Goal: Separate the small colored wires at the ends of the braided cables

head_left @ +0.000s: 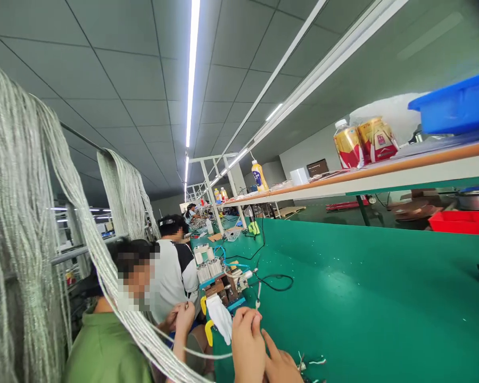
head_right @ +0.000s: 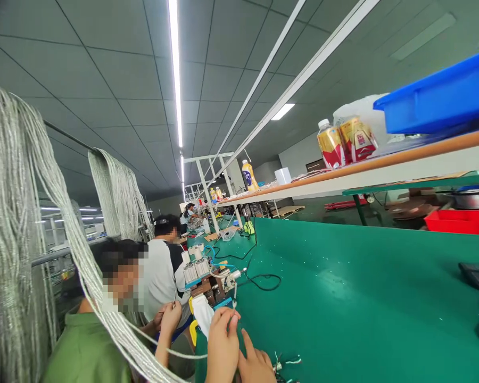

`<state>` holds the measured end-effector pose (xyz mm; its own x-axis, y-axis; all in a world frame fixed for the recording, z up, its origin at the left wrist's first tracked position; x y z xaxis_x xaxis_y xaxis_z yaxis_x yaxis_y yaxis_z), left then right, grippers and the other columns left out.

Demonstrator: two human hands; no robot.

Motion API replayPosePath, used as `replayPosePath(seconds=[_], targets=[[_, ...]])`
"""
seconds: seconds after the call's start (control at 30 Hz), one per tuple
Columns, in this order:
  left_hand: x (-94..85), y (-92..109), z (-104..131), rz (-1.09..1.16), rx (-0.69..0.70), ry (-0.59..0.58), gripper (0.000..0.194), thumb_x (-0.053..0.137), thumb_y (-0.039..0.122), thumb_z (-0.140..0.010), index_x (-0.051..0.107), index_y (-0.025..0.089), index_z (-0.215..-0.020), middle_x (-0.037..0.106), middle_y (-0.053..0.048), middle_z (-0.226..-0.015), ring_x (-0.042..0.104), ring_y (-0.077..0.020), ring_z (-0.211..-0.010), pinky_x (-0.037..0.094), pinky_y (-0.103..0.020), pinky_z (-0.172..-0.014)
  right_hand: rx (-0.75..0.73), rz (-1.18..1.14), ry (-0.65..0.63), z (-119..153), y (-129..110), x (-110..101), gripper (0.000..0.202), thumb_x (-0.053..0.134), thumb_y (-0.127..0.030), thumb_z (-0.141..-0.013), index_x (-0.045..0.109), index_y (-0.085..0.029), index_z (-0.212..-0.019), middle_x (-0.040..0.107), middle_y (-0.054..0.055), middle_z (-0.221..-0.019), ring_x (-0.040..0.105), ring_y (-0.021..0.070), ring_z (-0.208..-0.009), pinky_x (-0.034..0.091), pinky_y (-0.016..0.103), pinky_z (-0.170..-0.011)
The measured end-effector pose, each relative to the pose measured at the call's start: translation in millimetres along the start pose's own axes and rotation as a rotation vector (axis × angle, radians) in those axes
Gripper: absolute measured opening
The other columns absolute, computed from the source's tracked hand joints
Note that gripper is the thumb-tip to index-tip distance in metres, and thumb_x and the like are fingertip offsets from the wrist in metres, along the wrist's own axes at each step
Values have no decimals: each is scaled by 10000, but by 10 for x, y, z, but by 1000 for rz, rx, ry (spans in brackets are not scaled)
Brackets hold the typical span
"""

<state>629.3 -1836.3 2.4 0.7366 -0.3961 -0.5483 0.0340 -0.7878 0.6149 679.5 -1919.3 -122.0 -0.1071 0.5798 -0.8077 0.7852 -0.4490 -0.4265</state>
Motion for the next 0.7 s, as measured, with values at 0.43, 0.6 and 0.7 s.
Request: replayPosePath(seconds=[0.43, 0.6, 0.7], targets=[[-2395, 1478, -967, -93, 234, 258, 242, 482, 370, -880, 614, 183, -958, 648, -12, -776, 608, -154, -646, 476, -273, -662, -93, -139, 7, 226, -193, -318, 271, 467, -152, -852, 725, -191, -924, 643, 93, -1003, 577, 245, -1036, 376, 379, -992], [-2210, 1765, -922, -546, 418, 22, 262, 438, 360, -918, 646, 203, -896, 653, -6, -775, 574, -165, -708, 401, -273, -712, -110, -116, 1, 235, -224, -332, 254, 468, -165, -868, 721, -160, -886, 644, 108, -1011, 571, 245, -1024, 371, 382, -966], [-1689, 1522, -734, -599, 353, -213, 257, 422, 340, -930, 625, 212, -838, 651, -14, -793, 572, -172, -752, 376, -272, -719, -132, -96, -10, 275, -267, -366, 264, 455, -181, -885, 716, -144, -886, 644, 123, -1013, 569, 257, -1021, 381, 396, -945]])
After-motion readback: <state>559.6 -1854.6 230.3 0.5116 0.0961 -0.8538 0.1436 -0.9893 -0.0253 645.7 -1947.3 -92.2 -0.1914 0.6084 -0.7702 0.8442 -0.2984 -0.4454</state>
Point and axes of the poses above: each hand's wrist, its own z-axis away from the middle knuckle, its own x-axis out of the palm, y = z × x, the point moved 10 cm from there along -z, towards the middle knuckle
